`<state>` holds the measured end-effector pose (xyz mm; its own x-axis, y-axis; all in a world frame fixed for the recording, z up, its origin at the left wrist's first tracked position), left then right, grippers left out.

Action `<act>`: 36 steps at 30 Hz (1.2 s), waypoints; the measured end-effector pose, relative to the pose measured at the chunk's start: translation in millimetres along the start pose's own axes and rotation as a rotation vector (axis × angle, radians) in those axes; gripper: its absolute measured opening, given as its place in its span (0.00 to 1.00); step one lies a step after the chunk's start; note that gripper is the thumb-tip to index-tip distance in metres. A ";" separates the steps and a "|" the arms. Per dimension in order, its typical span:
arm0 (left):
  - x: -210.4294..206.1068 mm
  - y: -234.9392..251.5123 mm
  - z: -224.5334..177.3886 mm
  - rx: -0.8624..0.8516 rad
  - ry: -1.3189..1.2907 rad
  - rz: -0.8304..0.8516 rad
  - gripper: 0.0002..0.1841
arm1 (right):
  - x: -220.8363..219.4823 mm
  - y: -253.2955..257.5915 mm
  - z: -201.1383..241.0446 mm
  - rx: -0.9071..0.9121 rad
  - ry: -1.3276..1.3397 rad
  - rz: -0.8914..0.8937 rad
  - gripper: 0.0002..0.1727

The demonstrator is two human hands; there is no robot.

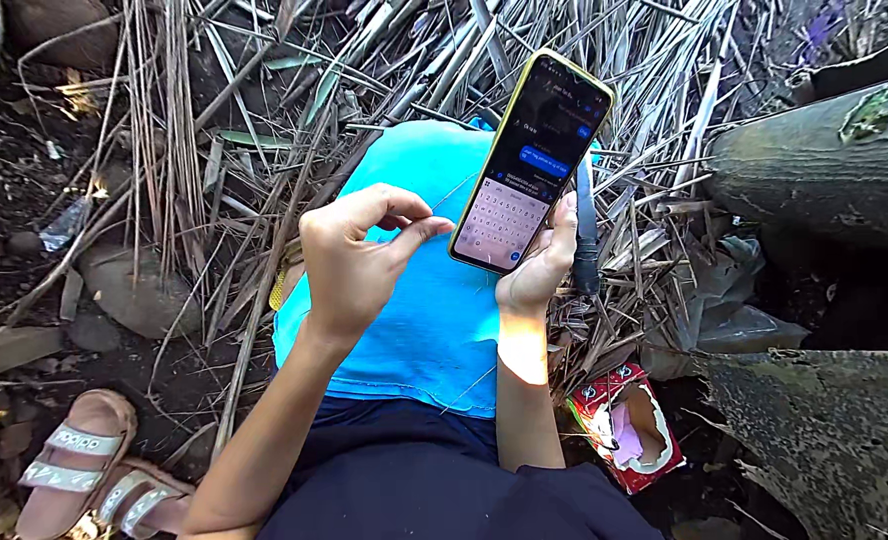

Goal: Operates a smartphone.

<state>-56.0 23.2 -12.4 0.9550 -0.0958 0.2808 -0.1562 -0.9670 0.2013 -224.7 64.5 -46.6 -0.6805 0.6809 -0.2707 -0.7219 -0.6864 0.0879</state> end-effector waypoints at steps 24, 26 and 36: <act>-64.4 69.2 26.9 0.324 -0.634 -0.134 0.05 | -7.5 -5.9 -13.3 -0.019 -0.200 -0.051 0.21; -68.7 70.4 35.4 0.370 -0.652 -0.115 0.05 | -8.2 -5.2 -15.7 -0.013 -0.196 -0.053 0.21; -64.4 77.8 48.7 0.396 -0.582 -0.129 0.05 | -9.9 1.0 -21.0 -0.049 -0.209 -0.050 0.22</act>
Point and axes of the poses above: each hand's wrist, its own y-axis towards the middle knuckle, its own x-axis out of the back of the hand, z = x × y, the point moved 1 cm from there along y, towards the middle knuckle, and after that the axes turned 12 degrees about x, right-handed, at the moved point
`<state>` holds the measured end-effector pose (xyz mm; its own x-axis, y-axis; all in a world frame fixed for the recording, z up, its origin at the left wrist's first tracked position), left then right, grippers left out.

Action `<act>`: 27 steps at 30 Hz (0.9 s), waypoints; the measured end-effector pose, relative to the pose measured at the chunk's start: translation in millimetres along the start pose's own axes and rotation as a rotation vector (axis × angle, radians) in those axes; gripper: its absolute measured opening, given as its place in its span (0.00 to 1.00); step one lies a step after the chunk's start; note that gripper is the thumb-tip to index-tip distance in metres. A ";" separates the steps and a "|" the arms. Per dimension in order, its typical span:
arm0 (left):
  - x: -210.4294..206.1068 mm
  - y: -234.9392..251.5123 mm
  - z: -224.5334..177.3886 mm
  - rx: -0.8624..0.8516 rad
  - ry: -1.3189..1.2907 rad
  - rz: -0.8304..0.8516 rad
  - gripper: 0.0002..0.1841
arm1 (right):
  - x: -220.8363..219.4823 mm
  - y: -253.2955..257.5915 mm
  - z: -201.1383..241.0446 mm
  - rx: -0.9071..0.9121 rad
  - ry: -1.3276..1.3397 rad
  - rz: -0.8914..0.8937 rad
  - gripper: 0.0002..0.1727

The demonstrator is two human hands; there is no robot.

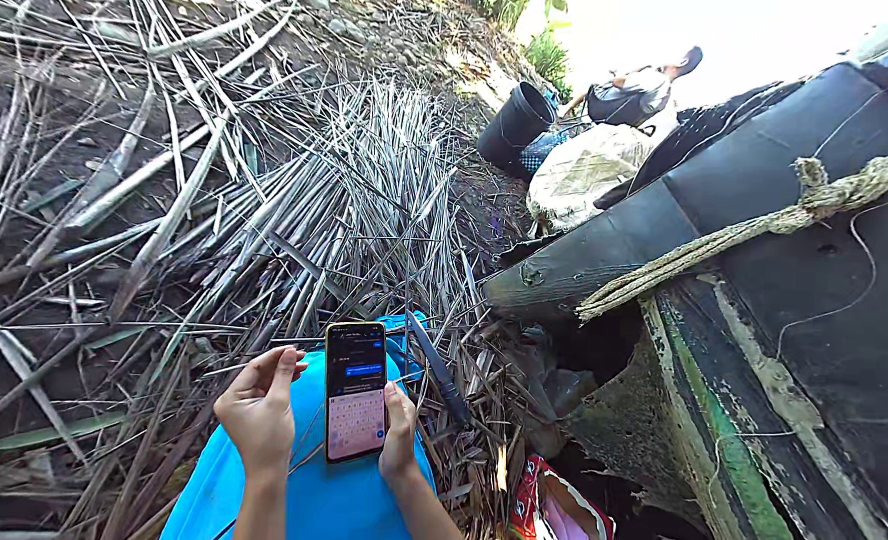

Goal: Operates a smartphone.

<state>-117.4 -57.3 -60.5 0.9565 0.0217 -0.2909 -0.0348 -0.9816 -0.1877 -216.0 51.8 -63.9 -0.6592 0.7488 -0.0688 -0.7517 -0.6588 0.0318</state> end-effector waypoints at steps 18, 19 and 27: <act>-0.8 -39.3 -51.5 0.071 0.097 0.118 0.09 | 9.8 -25.8 64.8 0.038 0.045 0.013 0.22; -2.1 -41.4 -54.1 0.079 0.091 0.137 0.10 | 10.2 -26.0 69.2 0.023 0.064 0.010 0.22; 11.4 -52.2 -74.1 0.089 0.078 0.205 0.15 | 1.3 -30.0 114.3 -0.106 0.099 0.065 0.20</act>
Point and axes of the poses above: each hand's wrist, its own y-axis towards the middle knuckle, its own x-axis out of the back of the hand, z = x × y, the point moved 1 cm from there along y, towards the middle knuckle, and after that the axes turned 12 degrees about x, right-handed, at the moved point
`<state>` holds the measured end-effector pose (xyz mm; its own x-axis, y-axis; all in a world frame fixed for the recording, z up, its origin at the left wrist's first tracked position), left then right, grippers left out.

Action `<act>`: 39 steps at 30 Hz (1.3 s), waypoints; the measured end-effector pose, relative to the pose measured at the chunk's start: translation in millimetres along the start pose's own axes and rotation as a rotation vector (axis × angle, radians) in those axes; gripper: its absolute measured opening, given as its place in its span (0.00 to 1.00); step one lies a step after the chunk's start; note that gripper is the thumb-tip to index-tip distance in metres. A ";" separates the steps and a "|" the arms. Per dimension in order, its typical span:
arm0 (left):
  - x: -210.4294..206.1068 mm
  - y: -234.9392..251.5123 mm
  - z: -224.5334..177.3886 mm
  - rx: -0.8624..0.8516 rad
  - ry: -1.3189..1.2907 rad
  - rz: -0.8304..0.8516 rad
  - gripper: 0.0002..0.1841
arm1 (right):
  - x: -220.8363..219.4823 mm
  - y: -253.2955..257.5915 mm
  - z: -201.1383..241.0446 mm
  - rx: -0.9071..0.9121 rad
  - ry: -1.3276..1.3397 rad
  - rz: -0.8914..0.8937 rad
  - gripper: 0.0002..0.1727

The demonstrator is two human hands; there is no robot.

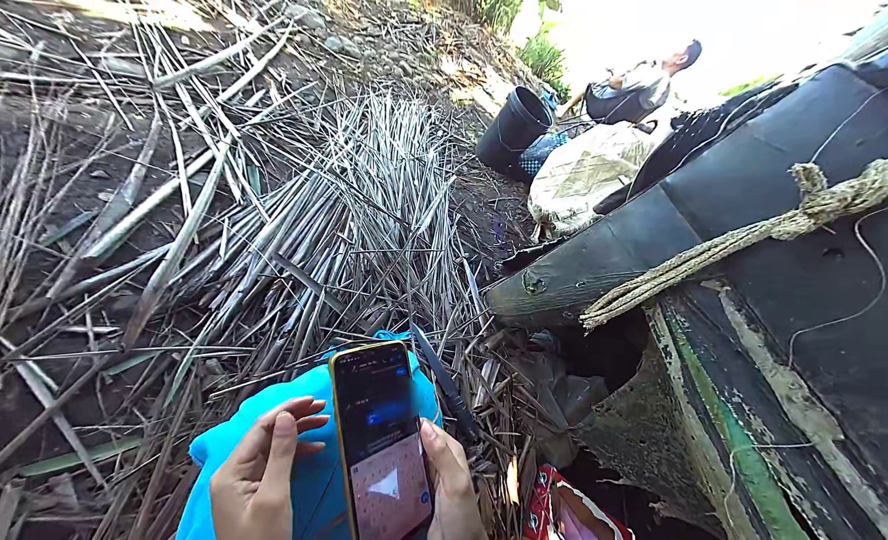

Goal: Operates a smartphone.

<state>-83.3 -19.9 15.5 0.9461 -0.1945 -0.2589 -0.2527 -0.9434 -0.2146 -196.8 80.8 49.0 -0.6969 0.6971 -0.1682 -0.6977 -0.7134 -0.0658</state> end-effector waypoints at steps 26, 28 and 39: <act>-15.6 -72.8 -49.9 -0.002 -0.099 0.357 0.37 | 29.0 1.2 25.8 0.204 0.110 0.053 0.18; -14.8 -66.1 -45.4 0.001 -0.065 0.345 0.41 | 28.3 1.2 25.3 0.164 0.112 0.052 0.18; -22.6 -31.7 -34.2 0.144 -0.332 0.432 0.39 | -7.2 21.8 26.0 0.087 0.081 0.039 0.19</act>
Point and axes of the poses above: each hand's wrist, its own y-axis towards the middle knuckle, its own x-axis out of the back of the hand, z = x × y, the point moved 1 cm from there along y, towards the middle knuckle, and after that the axes turned 12 degrees about x, right-handed, at the moved point
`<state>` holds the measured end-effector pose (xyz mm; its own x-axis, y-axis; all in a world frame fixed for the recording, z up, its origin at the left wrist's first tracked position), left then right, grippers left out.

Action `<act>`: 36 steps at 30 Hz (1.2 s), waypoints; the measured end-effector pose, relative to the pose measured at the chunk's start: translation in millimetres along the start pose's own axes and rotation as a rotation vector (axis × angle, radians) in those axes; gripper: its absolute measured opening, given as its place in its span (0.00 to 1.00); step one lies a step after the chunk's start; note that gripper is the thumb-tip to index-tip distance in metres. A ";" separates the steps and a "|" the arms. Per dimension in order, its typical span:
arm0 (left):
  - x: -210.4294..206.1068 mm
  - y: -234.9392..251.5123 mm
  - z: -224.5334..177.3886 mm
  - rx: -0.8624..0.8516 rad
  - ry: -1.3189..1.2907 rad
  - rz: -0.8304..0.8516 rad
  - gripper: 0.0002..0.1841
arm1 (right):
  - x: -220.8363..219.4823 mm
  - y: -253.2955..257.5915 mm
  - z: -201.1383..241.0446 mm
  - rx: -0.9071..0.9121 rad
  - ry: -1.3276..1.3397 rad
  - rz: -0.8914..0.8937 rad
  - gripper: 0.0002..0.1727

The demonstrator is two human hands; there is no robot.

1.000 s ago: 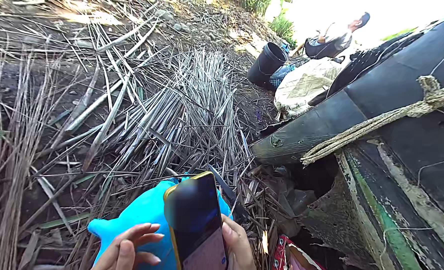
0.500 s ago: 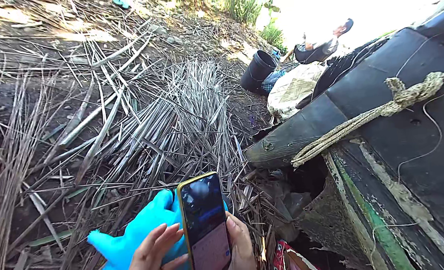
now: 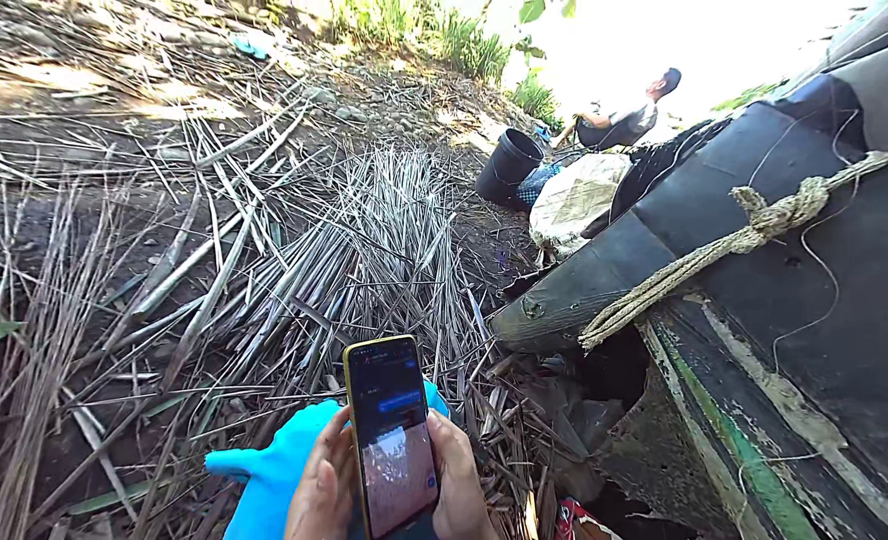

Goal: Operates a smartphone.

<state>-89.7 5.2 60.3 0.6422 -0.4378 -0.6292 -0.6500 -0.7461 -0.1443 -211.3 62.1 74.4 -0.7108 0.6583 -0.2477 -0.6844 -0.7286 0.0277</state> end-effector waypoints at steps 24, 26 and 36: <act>15.6 -6.1 -9.9 -0.406 -0.293 -0.357 0.47 | -48.8 22.8 -13.2 0.155 0.037 0.645 0.15; 16.3 -6.2 -8.9 -0.406 -0.275 -0.346 0.48 | -43.7 30.8 -10.8 0.217 -0.032 0.705 0.16; 16.5 -0.2 -4.8 -0.355 -0.278 -0.401 0.42 | -17.0 56.2 -13.8 0.454 -0.390 0.653 0.21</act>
<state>-77.0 -4.2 53.7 0.6475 0.0243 -0.7617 -0.1731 -0.9687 -0.1780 -235.5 7.3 66.8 -0.9302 0.2152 0.2973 -0.0619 -0.8905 0.4508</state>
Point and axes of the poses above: each hand's wrist, its own y-axis towards the middle knuckle, its own x-axis out of the back of the hand, z = x × y, the point moved 1 cm from there along y, towards the middle knuckle, and after that the axes turned 12 degrees about x, right-handed, at the moved point
